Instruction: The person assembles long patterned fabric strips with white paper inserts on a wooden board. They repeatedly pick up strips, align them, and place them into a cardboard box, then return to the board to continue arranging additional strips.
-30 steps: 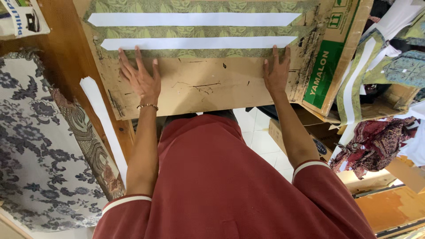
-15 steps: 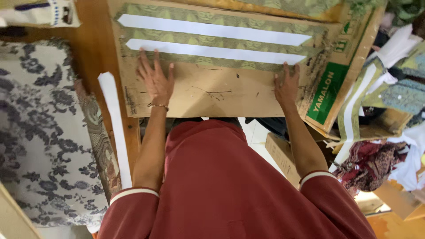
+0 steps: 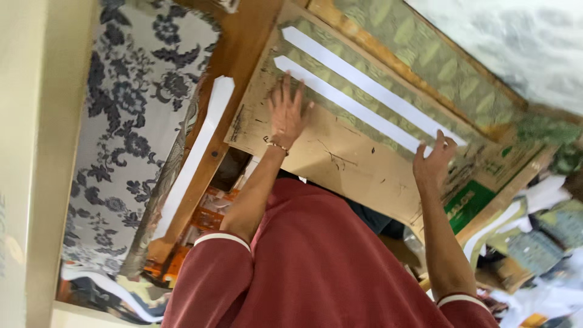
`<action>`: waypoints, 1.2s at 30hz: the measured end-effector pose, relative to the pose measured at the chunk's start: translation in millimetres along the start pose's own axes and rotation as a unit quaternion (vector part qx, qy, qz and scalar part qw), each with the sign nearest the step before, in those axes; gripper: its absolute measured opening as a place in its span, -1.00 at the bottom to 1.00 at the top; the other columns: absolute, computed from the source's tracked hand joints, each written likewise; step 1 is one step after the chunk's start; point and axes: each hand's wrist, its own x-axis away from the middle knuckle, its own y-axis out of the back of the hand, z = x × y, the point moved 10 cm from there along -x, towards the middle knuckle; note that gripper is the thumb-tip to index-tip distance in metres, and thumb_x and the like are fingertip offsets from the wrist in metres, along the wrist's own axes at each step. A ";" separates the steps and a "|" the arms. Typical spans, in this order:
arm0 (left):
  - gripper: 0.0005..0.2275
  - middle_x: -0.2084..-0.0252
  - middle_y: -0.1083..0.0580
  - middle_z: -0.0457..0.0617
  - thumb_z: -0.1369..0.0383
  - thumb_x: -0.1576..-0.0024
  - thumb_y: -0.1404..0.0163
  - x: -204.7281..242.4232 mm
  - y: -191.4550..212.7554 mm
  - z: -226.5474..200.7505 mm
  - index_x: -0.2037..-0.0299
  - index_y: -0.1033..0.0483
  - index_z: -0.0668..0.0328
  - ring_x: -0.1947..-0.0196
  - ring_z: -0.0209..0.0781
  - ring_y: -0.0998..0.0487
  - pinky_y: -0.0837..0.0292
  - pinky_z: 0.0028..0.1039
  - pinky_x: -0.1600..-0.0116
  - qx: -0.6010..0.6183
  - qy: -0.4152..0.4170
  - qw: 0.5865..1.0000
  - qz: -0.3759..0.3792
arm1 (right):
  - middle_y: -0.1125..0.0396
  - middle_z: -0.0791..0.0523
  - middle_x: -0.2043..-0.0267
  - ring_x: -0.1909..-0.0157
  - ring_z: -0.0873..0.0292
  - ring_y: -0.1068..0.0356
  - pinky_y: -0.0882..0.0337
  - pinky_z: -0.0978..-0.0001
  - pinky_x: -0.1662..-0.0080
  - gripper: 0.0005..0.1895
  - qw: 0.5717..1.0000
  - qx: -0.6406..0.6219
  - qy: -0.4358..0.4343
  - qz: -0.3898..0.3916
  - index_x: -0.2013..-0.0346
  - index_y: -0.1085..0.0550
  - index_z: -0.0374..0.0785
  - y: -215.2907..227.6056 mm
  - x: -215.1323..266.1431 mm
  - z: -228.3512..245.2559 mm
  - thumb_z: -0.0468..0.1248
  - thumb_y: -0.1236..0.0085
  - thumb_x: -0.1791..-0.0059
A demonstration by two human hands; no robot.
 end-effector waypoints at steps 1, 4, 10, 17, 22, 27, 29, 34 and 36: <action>-0.36 -0.56 0.19 0.18 -0.08 -0.26 0.07 -0.9 5.6 -1.5 -0.48 -0.08 -0.02 -0.50 0.24 0.04 -0.01 0.23 -0.44 0.002 -0.008 1.000 -0.018 | -0.13 -0.29 -0.28 -0.27 -0.35 -0.19 -0.31 -0.14 -0.19 -0.54 0.998 0.017 0.055 -0.016 -0.32 -0.28 -0.41 -5.5 -23.7 25.6 -0.25 -0.11 -0.18; -0.38 -0.55 0.14 0.15 -0.04 -0.24 0.04 3.2 10.6 -0.2 -0.46 -0.17 0.00 -0.48 0.19 -0.02 0.00 0.24 -0.45 0.041 -0.001 0.999 -0.032 | -0.17 -0.25 -0.25 -0.28 -0.32 -0.22 -0.29 -0.16 -0.23 -0.51 0.996 0.008 0.080 0.045 -0.37 -0.30 -0.41 -36.0 -88.7 74.6 -0.30 -0.14 -0.18; -0.38 -0.55 0.12 0.16 -0.01 -0.21 -0.02 4.2 19.0 2.6 -0.41 -0.24 0.12 -0.42 0.26 -0.07 -0.01 0.24 -0.38 0.115 -0.006 0.991 -0.064 | -0.23 -0.16 -0.19 -0.25 -0.25 -0.28 -0.39 -0.06 -0.17 -0.54 0.972 0.007 0.230 0.051 -0.26 -0.36 -0.37 -93.9 -205.9 210.7 -0.43 -0.17 -0.06; -0.38 -0.54 0.05 0.15 -0.01 -0.21 -0.05 -3.7 23.1 10.5 -0.38 -0.27 0.20 -0.43 0.27 -0.06 0.01 0.25 -0.42 0.135 -0.009 0.987 -0.083 | -0.29 -0.11 -0.11 -0.13 -0.14 -0.37 -0.44 -0.04 -0.03 -0.52 0.978 0.077 0.171 0.090 -0.15 -0.38 -0.37 -175.3 -294.8 265.5 -0.42 -0.24 0.06; -0.42 -0.51 -0.02 0.17 -0.03 -0.23 -0.02 4.2 35.0 19.6 -0.35 -0.31 0.15 -0.47 0.24 -0.06 0.04 0.25 -0.44 0.154 0.008 0.984 -0.085 | -0.35 -0.16 0.00 -0.02 -0.20 -0.43 -0.50 0.02 0.05 -0.50 0.968 0.138 0.203 0.058 0.02 -0.44 -0.44 -190.6 -304.6 269.5 -0.39 -0.38 0.21; -0.40 -0.49 -0.04 0.23 -0.06 -0.24 0.01 14.2 53.3 20.9 -0.35 -0.29 0.18 -0.45 0.25 -0.06 0.05 0.25 -0.43 0.164 0.032 0.981 -0.103 | -0.44 -0.13 -0.02 0.06 -0.19 -0.49 -0.51 0.00 0.06 -0.68 0.962 0.136 0.225 0.071 0.08 -0.55 -0.35 -190.1 -309.1 264.4 -0.48 -0.33 0.13; -0.40 -0.48 -0.05 0.23 -0.06 -0.23 0.01 12.5 61.4 21.8 -0.35 -0.29 0.18 -0.44 0.26 -0.06 0.06 0.26 -0.43 0.168 0.039 0.978 -0.113 | -0.44 -0.13 -0.01 0.05 -0.17 -0.50 -0.53 0.03 0.08 -0.61 0.961 0.135 0.234 0.053 0.04 -0.55 -0.35 -186.7 -313.0 270.8 -0.47 -0.38 0.16; -0.44 -0.46 -0.10 0.22 -0.03 -0.28 0.02 17.2 77.5 14.1 -0.34 -0.30 0.19 -0.46 0.21 -0.09 0.03 0.21 -0.46 0.202 0.040 0.969 -0.137 | -0.36 -0.24 -0.04 0.17 -0.11 -0.49 -0.55 0.15 0.29 -0.46 0.975 0.120 0.155 0.102 -0.02 -0.49 -0.50 -195.2 -314.1 262.0 -0.48 -0.38 0.25; -0.44 -0.45 -0.11 0.22 -0.03 -0.27 0.01 15.8 82.0 7.7 -0.33 -0.30 0.20 -0.45 0.20 -0.09 0.03 0.21 -0.46 0.198 0.034 0.970 -0.139 | -0.35 -0.24 -0.02 0.17 -0.11 -0.48 -0.54 0.16 0.28 -0.39 0.965 0.149 0.199 0.082 -0.03 -0.48 -0.55 -194.9 -310.3 270.1 -0.46 -0.42 0.30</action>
